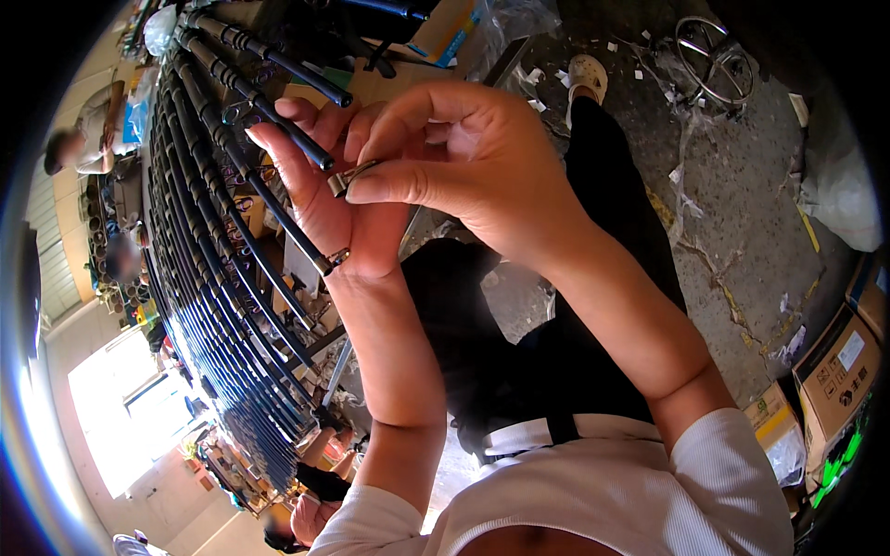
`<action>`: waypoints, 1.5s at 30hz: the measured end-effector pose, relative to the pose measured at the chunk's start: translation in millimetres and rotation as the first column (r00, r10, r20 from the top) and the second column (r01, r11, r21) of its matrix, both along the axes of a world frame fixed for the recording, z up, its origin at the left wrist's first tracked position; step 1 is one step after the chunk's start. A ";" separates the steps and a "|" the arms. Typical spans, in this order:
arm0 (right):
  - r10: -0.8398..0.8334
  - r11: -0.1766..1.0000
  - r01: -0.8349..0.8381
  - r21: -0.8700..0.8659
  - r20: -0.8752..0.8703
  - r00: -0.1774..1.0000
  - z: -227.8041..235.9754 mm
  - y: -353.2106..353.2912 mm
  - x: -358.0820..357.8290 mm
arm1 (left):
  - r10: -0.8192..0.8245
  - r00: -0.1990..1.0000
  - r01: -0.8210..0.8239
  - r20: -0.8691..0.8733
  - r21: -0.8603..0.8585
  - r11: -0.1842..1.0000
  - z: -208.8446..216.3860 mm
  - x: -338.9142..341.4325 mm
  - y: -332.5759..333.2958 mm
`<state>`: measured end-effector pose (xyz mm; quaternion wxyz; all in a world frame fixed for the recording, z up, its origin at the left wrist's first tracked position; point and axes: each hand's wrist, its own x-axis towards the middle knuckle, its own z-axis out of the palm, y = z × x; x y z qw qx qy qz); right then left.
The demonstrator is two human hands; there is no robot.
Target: The person attaches small metal ferrules to the ends of blue fishing rod sections. They retrieve the ferrules from a plastic bag, slide them onto the rod tips, and then place the completed sections back onto a metal rack. The process is repeated for several rod sections.
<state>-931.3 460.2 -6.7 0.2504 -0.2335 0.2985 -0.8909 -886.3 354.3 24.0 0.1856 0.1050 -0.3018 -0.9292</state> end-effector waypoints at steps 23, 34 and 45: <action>-0.037 0.999 0.040 0.037 -0.069 0.997 -2.7 -4.6 5.1 | -0.136 0.986 0.125 -0.095 -0.110 0.986 -8.9 14.1 -7.0; -0.175 0.921 0.269 0.282 -0.316 0.933 -9.4 7.9 7.3 | -0.020 0.997 0.009 0.078 0.149 0.989 -7.0 19.0 4.9; 0.197 0.474 0.794 0.381 -0.924 0.327 -25.1 31.8 14.3 | -0.073 0.887 0.101 0.455 -0.037 0.994 -37.6 42.1 34.6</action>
